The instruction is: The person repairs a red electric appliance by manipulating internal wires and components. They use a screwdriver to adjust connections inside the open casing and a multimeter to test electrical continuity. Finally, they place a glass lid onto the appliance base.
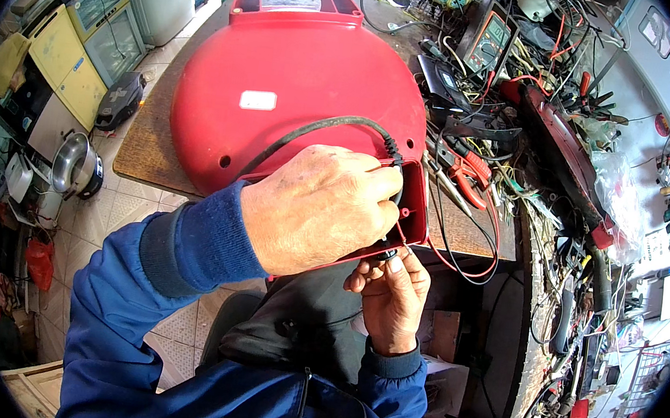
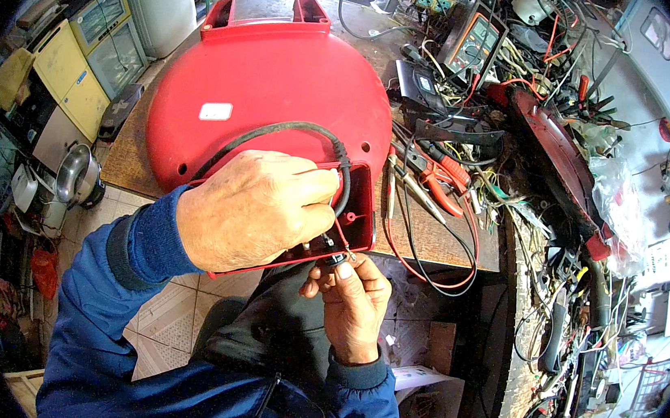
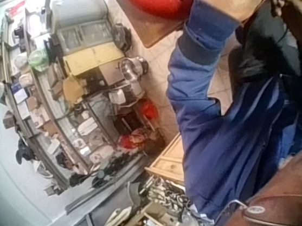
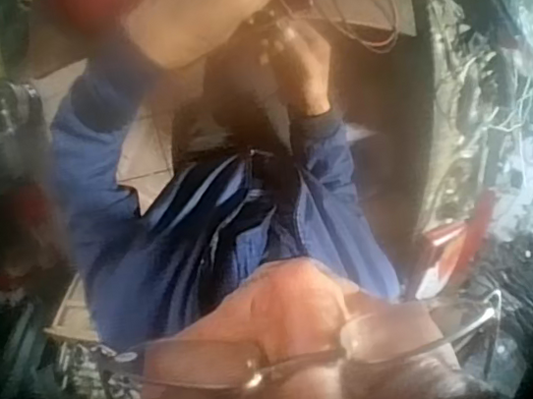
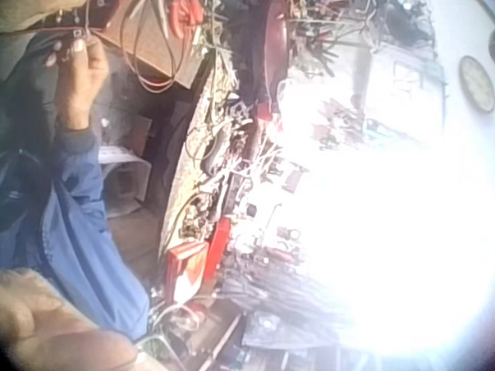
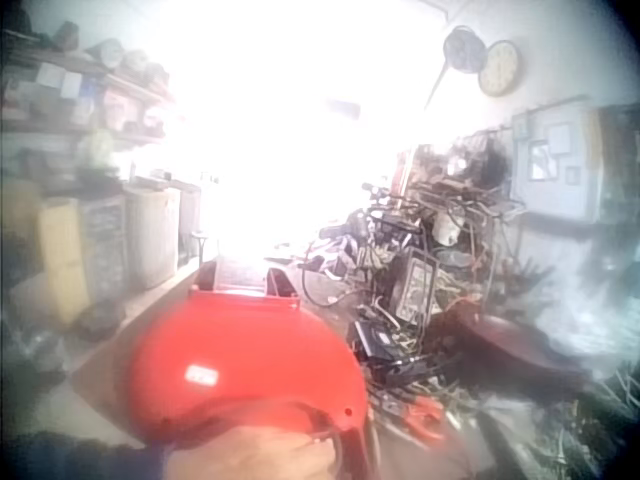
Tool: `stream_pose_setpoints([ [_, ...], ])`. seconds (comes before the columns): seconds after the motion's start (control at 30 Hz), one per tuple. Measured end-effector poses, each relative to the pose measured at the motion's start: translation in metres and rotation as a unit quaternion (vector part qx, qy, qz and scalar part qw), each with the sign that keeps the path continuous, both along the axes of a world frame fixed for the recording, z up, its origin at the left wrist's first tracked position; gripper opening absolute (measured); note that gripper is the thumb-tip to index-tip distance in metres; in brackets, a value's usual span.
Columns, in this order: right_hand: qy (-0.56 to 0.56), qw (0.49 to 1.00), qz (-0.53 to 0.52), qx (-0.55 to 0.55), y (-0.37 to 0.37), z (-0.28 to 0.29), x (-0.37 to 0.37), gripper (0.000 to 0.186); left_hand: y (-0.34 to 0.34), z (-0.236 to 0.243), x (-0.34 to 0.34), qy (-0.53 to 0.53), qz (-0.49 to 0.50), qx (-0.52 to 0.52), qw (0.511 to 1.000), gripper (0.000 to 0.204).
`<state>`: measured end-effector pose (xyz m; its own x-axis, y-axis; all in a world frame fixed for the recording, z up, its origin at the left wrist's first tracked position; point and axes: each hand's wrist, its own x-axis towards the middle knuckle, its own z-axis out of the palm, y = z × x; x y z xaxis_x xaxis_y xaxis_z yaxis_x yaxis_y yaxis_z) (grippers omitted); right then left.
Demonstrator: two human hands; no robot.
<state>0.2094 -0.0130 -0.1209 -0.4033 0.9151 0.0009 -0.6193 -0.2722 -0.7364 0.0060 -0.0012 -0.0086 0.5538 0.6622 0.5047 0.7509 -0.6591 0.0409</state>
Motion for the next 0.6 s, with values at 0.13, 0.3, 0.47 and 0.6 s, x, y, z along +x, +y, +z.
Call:
stream_pose_setpoints([
  [0.13, -0.001, 1.000, 0.004, -0.004, -0.0007, 0.0009, -0.0002, 0.017, -0.0017, 0.0010, 0.0007, 0.001, 0.006, 0.005, 1.000, 0.009],
  [0.3, -0.005, 1.000, 0.002, 0.001, -0.0002, -0.0005, -0.0001, 0.018, -0.0008, 0.0003, -0.0001, -0.002, 0.001, 0.004, 1.000, 0.010],
  [0.47, -0.002, 1.000, 0.001, -0.002, -0.0002, 0.0002, -0.0004, 0.018, -0.0011, 0.0008, 0.0001, 0.005, 0.003, 0.000, 1.000, 0.010],
  [0.6, -0.003, 1.000, -0.001, -0.004, -0.0009, 0.0019, -0.0009, 0.018, -0.0009, 0.0008, 0.0000, 0.005, 0.003, 0.005, 1.000, 0.010],
])
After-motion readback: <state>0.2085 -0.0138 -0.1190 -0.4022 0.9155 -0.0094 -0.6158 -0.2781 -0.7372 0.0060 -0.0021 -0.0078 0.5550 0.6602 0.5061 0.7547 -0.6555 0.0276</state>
